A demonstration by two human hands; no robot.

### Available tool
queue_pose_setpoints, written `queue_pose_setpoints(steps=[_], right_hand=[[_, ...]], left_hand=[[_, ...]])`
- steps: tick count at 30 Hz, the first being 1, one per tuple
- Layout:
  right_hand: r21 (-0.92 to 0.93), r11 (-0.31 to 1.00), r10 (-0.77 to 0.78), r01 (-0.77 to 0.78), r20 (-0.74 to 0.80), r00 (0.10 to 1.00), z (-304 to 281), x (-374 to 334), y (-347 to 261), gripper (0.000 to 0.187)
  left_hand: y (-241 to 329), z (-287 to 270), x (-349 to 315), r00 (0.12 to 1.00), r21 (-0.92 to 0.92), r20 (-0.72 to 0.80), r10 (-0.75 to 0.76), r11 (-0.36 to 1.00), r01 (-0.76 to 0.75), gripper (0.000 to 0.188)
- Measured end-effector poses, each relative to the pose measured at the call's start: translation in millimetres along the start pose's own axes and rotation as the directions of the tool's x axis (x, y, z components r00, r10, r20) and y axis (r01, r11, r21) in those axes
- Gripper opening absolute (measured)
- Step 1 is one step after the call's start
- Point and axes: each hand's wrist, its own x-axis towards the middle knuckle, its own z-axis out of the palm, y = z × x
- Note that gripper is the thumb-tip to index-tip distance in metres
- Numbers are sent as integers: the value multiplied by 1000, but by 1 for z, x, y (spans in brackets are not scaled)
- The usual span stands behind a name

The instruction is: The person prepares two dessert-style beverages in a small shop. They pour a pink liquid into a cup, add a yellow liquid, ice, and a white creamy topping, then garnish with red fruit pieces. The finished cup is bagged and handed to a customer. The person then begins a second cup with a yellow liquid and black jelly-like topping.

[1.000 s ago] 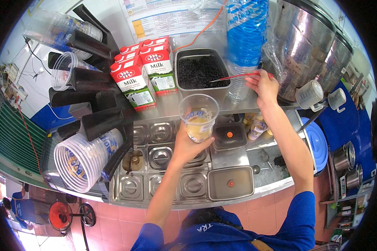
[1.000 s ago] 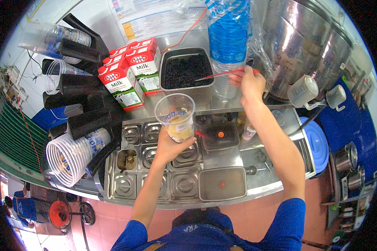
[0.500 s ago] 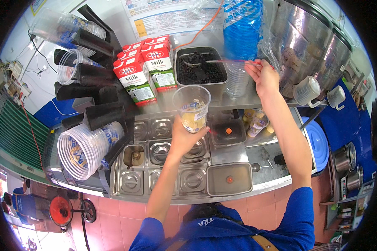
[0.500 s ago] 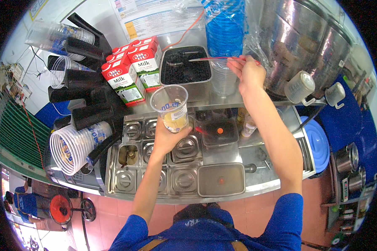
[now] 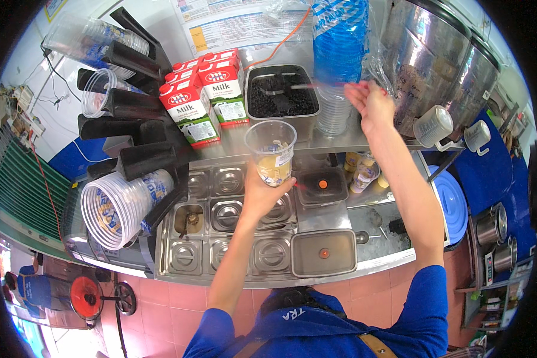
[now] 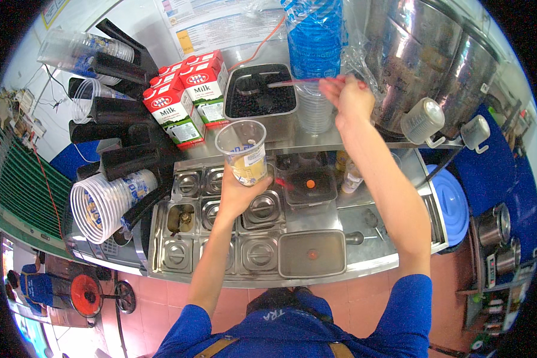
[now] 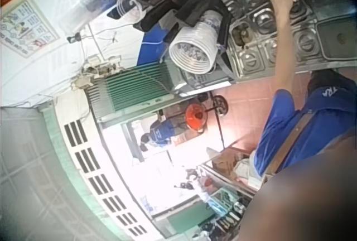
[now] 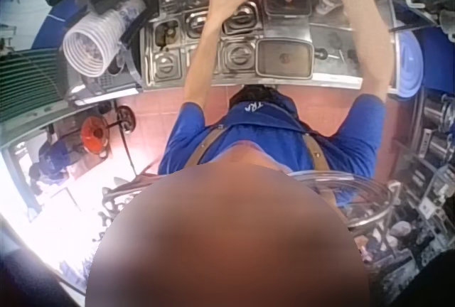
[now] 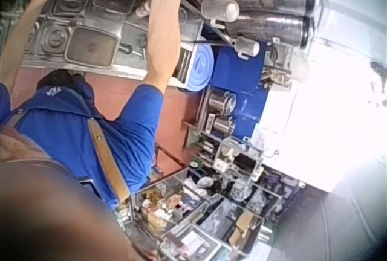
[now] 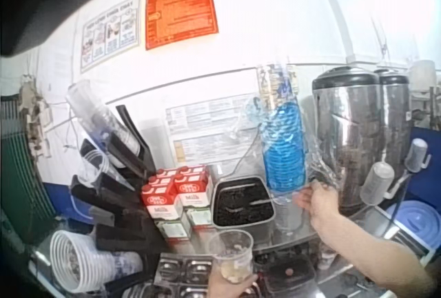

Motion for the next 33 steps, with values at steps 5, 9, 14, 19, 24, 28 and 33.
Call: queue_pose_setpoints(steps=[5,9,14,19,24,28,33], right_hand=[[-45,998,36,-36,-4,999,-7,-3,8,25],[1,1000,-11,11,111,994,6,-13,-30,25],[-57,997,-41,56,238,970,-17,-58,-35,25],[-202,863,-286,462,558,779,-49,-121,-32,25],[121,392,-457,912,886,79,-64,-141,-53,25],[109,352,-537,930,837,106,-64,-146,-60,30],[-45,784,-565,619,360,742,-32,-125,-47,36]], left_hand=[[-2,4,-1,996,10,-28,-88,996,89,72],[10,-1,5,990,83,-31,-135,987,138,72],[27,-5,3,990,107,-59,-127,985,133,71],[37,-9,-9,987,144,-71,-142,978,151,72],[38,-8,-14,989,81,-61,-132,987,137,69],[28,-7,-12,989,73,-78,-125,989,131,68],[4,-2,-5,996,63,-92,-14,998,20,72]])
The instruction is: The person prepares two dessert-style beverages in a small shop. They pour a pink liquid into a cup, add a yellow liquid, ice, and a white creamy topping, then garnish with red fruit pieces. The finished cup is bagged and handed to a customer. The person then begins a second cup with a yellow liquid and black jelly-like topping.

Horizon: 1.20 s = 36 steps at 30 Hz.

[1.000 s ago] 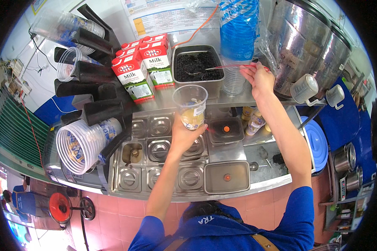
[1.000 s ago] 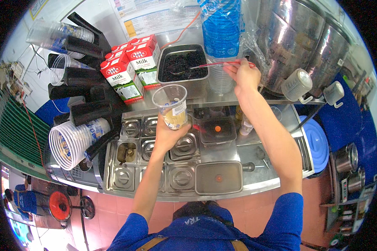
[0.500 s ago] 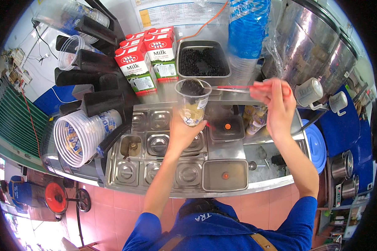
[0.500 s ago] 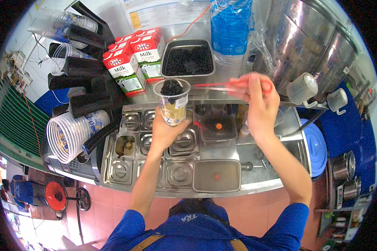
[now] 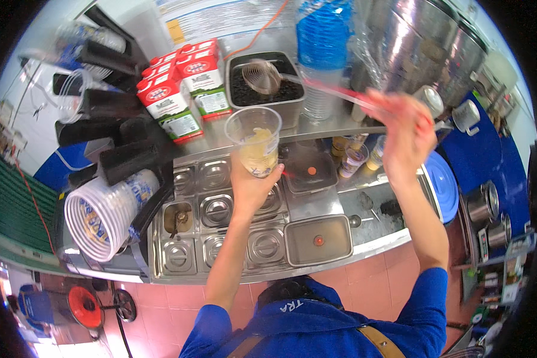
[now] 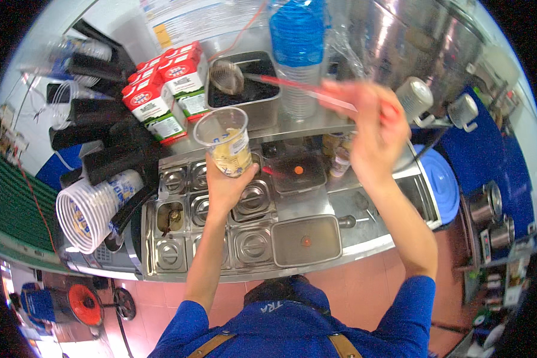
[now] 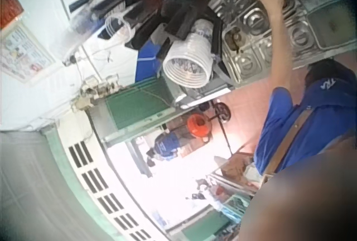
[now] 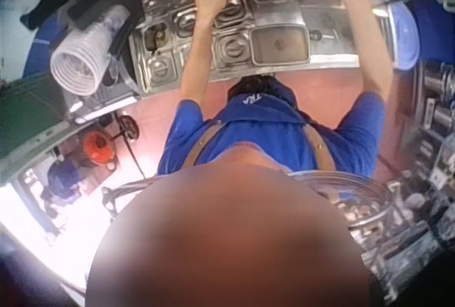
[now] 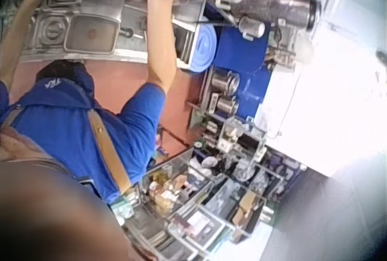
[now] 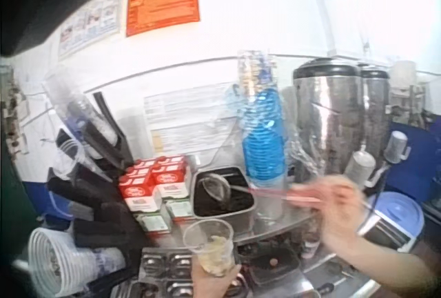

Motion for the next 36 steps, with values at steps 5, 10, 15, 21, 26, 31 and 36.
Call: queue_pose_setpoints(steps=[5,10,15,21,26,31,36], right_hand=[[-528,823,85,207,476,875,29,36,73,39],[-392,912,152,125,603,783,-21,-12,39,72],[-368,855,514,-366,507,692,-82,-143,7,121],[-401,700,640,-591,-13,768,-207,-203,21,99],[-448,730,496,-516,-173,851,-338,-196,23,94],[-442,693,482,-570,-303,822,-402,-177,29,90],[-430,672,474,-603,-376,796,-446,-169,77,89]], left_hand=[[-1,5,-11,998,-72,38,45,997,-42,68],[20,9,-58,966,-159,226,-122,974,160,62],[32,74,-136,869,-321,441,-225,864,387,63],[35,217,-164,635,-179,761,131,984,11,87],[-57,384,-164,695,201,674,-250,968,153,122],[-133,498,-94,985,135,69,-157,980,146,116],[-135,506,-82,963,66,206,-172,985,161,75]])
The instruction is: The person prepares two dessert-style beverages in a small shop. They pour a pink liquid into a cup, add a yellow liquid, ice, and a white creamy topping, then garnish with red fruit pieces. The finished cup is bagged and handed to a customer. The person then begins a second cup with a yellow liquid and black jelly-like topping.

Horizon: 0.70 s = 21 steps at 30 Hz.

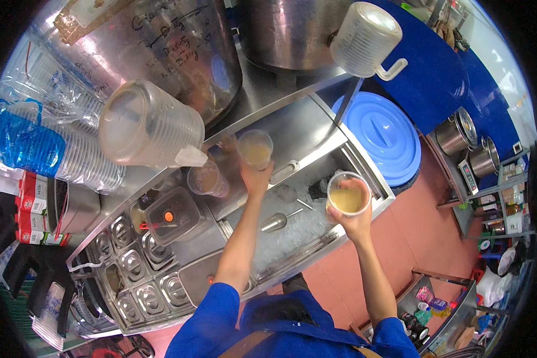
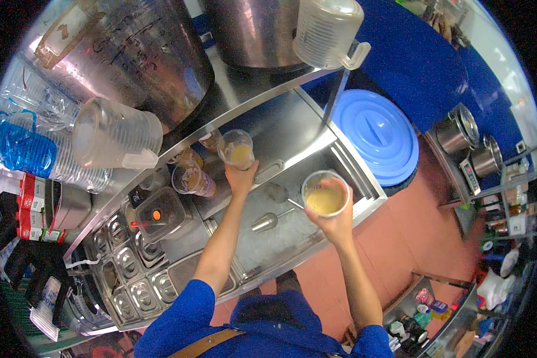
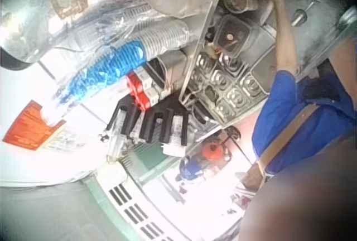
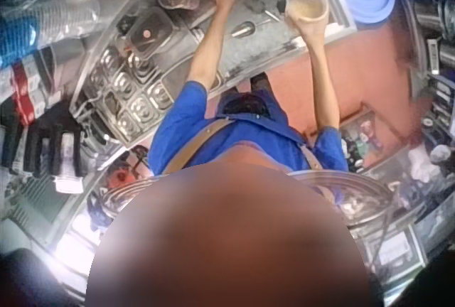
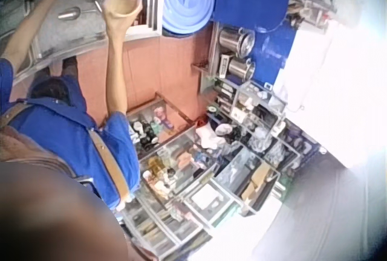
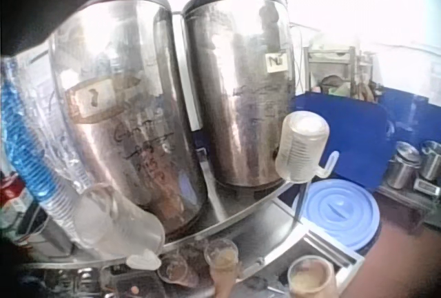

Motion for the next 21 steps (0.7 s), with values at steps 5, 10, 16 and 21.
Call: queue_pose_setpoints(steps=[5,10,16,21], right_hand=[[118,992,-51,48,16,999,47,69,50,84],[-64,989,-120,133,173,977,132,111,71,87],[-76,973,-185,220,318,930,233,115,90,97],[-107,971,-172,214,311,935,241,110,65,97]], left_hand=[[25,-34,-59,991,-180,125,57,983,-34,69],[124,-119,-114,968,66,191,162,982,-177,73],[218,-197,-135,984,283,-176,0,958,51,100],[243,-245,-136,924,394,-381,44,912,119,97]])
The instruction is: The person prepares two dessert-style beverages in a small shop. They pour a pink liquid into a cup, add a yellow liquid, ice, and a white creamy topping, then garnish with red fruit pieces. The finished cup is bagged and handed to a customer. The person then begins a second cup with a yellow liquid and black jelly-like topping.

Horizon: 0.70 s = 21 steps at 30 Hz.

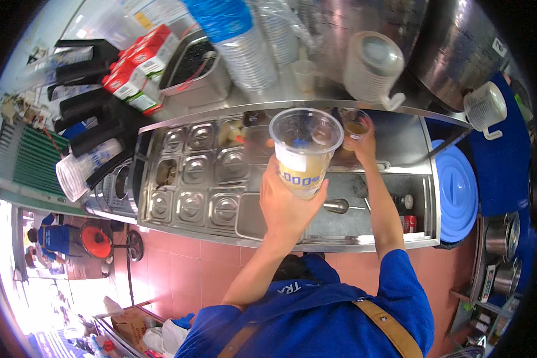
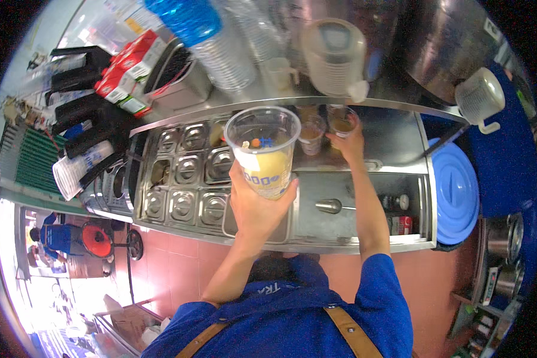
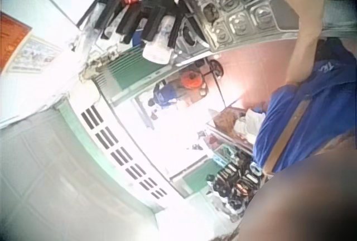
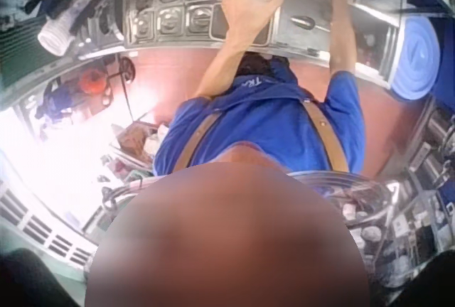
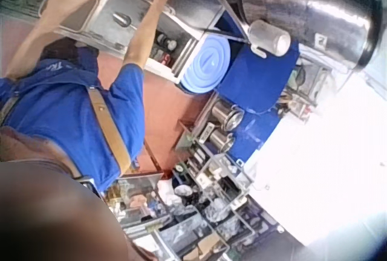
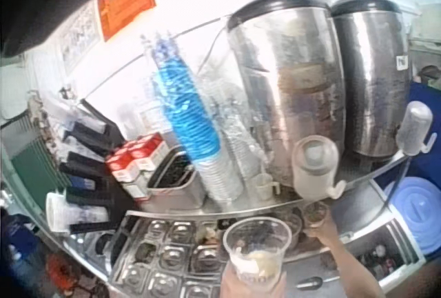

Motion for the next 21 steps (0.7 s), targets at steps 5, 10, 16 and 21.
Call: queue_pose_setpoints(steps=[5,10,16,21], right_hand=[[158,985,106,-64,-277,955,-8,-85,-29,82],[633,769,-197,92,99,975,-25,-121,-216,83],[737,674,-139,-47,189,972,-42,-115,-299,104],[674,737,-72,-55,159,985,-54,-119,-295,95]], left_hand=[[-4,-26,13,990,131,-118,79,989,-63,93],[-3,-26,13,985,85,-104,138,988,-130,94],[2,-17,4,953,111,-66,295,952,-287,97],[10,-4,-7,961,106,24,277,955,-278,95]])
